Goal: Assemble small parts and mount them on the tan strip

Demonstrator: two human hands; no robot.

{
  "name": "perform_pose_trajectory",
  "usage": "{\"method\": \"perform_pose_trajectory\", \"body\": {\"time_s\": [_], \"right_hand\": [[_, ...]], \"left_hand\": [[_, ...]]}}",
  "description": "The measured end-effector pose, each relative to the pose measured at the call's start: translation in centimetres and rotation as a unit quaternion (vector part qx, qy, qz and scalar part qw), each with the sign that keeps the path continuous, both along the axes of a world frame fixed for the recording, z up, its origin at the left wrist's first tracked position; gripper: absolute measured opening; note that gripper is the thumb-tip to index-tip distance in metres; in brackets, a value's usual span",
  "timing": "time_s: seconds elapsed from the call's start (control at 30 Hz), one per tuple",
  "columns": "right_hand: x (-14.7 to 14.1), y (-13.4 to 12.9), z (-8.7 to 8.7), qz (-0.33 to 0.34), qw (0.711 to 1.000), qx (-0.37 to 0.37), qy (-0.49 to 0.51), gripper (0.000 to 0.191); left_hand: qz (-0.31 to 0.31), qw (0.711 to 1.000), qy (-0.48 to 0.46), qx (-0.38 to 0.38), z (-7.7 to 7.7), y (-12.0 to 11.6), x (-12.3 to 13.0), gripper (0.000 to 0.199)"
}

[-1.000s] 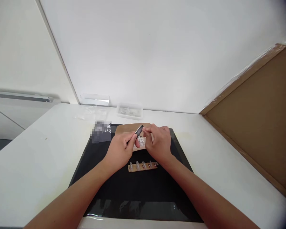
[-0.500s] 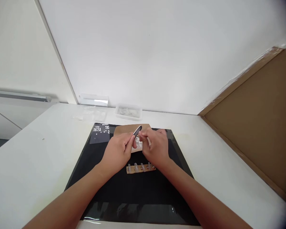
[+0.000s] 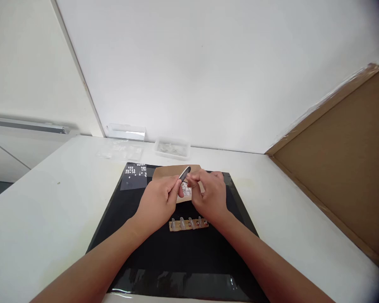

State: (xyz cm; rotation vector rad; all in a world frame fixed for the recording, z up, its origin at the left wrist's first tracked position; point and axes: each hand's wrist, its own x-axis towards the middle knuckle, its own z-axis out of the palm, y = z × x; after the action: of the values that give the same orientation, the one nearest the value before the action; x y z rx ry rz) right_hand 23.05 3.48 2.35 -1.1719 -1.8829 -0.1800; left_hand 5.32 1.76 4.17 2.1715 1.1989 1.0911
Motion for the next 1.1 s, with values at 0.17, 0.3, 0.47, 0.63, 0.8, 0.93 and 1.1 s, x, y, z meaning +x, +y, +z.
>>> {"method": "perform_pose_trajectory", "body": {"time_s": [0.17,0.3,0.47,0.63,0.8,0.93,1.1], "right_hand": [[-0.13,-0.14,-0.02,-0.029,1.000,-0.003,0.008,0.020],[-0.16,-0.20,-0.08,0.002,1.000,-0.019,0.004,0.017],[-0.13,-0.28,0.07,-0.011,1.000,-0.024,0.004,0.017],[-0.41,-0.53,0.45,-0.043,0.999,-0.011,0.003,0.019],[-0.59,-0.70,0.49,-0.015,1.000,-0.010,-0.006,0.017],[-0.47,-0.67,0.47,-0.025,1.000,-0.001,0.003,0.016],[-0.14,-0.23,0.49,-0.044,0.999,0.000,-0.006,0.019]], "left_hand": [[0.001,1.000,0.003,0.002,-0.11,-0.08,0.13,0.036],[-0.007,1.000,0.001,0.003,-0.25,-0.01,0.22,0.036],[-0.011,1.000,0.008,0.007,-0.36,0.01,0.28,0.034],[-0.014,1.000,0.011,0.018,-0.36,-0.11,0.40,0.033],[-0.011,1.000,0.016,0.018,-0.50,-0.10,0.35,0.033],[-0.009,1.000,0.017,0.020,-0.58,-0.16,0.37,0.032],[-0.005,1.000,0.018,0.012,-0.65,-0.23,0.42,0.032]]}}
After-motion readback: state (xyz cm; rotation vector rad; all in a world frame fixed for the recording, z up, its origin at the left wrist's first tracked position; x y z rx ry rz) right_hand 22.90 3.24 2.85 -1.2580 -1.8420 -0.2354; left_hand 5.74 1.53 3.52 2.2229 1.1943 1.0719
